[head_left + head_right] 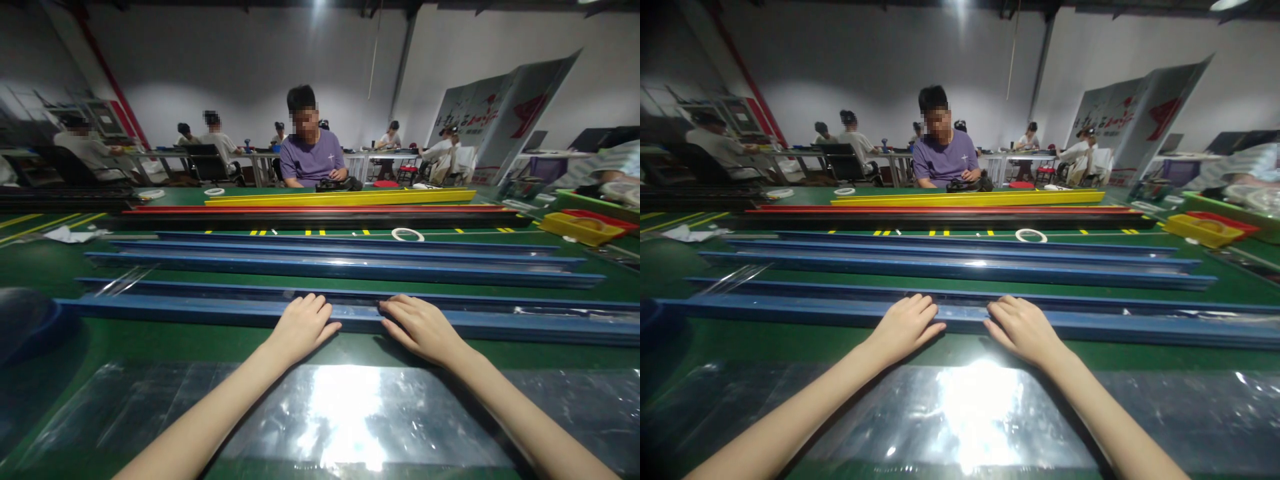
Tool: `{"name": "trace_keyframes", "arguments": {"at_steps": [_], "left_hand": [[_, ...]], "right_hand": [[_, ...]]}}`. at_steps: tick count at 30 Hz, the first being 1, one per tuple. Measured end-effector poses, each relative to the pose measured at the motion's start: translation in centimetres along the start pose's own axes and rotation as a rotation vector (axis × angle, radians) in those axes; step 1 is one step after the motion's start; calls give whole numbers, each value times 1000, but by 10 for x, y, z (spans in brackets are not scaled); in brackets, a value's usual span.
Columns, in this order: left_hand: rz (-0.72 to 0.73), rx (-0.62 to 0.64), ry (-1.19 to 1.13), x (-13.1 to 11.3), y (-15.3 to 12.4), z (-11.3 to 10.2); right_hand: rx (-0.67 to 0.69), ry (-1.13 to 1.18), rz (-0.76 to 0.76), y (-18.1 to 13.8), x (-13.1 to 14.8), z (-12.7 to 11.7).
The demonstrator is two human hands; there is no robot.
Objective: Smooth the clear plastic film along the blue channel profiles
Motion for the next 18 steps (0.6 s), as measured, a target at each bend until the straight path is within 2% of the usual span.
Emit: {"name": "trace_keyframes", "arguments": {"at_steps": [5,12,18], "left_hand": [[-9,48,-46,2,2,-3],[-14,202,-201,24,7,-27],[-34,229,-238,32,8,-37]], "right_hand": [[-10,-1,1,-1,-1,2],[-20,42,16,-1,-1,3],[-46,24,68,1,-3,0]]}}
Point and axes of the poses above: each hand's wrist, its own y-axis towards the middle knuckle, its own z-axis out of the palm, x = y × z, the point moved 1 cm from there along y, towards the middle knuckle, and after that the axes turned 11 degrees about -z, right-handed, at the moved point
